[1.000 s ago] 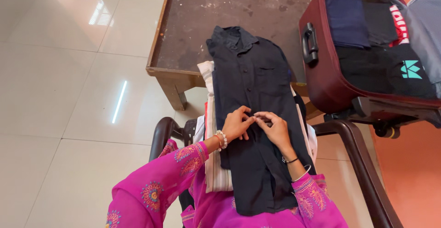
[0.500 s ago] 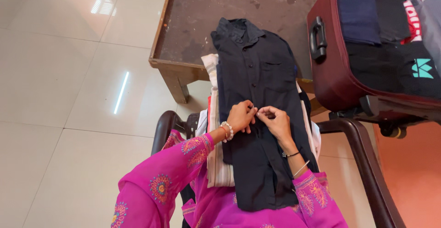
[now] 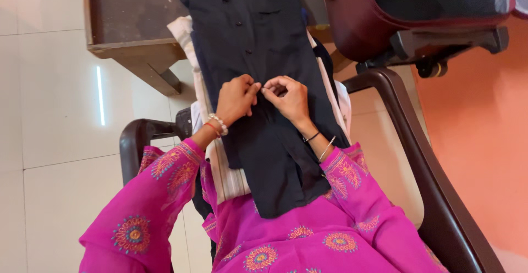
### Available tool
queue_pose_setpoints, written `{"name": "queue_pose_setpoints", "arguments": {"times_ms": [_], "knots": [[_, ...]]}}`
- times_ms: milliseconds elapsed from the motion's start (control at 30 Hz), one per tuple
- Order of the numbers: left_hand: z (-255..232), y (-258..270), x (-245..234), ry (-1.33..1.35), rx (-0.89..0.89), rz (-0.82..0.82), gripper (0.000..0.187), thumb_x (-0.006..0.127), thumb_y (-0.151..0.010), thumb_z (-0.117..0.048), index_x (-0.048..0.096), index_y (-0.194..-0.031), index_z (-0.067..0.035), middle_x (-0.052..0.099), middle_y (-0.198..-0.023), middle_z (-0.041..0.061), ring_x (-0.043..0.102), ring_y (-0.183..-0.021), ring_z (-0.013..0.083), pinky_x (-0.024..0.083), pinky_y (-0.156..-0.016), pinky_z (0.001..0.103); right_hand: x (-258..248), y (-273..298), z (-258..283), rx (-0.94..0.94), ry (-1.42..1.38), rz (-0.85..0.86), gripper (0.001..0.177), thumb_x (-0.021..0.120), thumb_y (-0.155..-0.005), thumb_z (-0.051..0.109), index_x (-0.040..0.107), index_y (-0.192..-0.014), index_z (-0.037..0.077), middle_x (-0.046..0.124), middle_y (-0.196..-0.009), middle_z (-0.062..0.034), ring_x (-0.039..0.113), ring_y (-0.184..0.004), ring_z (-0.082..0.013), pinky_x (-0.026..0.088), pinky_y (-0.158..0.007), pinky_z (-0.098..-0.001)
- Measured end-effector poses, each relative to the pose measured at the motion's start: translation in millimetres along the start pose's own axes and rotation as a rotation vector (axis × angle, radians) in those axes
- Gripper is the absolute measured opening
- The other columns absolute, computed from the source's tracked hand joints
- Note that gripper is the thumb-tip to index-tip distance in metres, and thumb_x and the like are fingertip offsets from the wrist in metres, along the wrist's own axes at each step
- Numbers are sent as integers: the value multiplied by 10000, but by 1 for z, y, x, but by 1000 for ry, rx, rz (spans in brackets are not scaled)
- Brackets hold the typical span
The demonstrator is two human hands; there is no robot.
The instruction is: The person folds a black shirt and places it onto a stack of folded garments on their lap.
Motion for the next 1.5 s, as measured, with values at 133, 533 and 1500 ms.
{"name": "queue_pose_setpoints", "arguments": {"times_ms": [133, 533, 1500], "knots": [[1, 3, -1, 146, -53, 20, 265, 633, -988, -247, 676, -945, 11, 713, -629, 55, 655, -427, 129, 481, -384, 269, -2, 2, 8, -22, -17, 22, 139, 826, -876, 143, 801, -963, 37, 759, -854, -1, 674, -698, -44, 535, -641, -193], [-23, 8, -22, -120, 130, 35, 205, 638, -964, -269, 703, -936, -76, 742, -724, 54, 696, -565, 195, 534, -489, 332, -31, 11, 37, -59, 154, 116, 179, 786, -919, 111, 820, -1093, 94, 744, -861, -60, 660, -707, -139, 513, -665, -255], [-104, 122, -3, -1126, 743, 374, 922, 734, -640, -50, 459, -1489, -281, 345, -1605, 26, 298, -1487, 329, 188, -1180, 610, -145, 81, 34, 276, 543, 223, 487, 880, -784, 352, 633, -1072, 47, 634, -715, -92, 601, -620, -190, 484, -611, -347]]}}
Point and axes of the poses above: each hand's wrist, its own y-axis away from the middle knuckle, its own x-axis out of the palm, z = x × y, the point moved 7 cm from there along -y, towards the middle knuckle
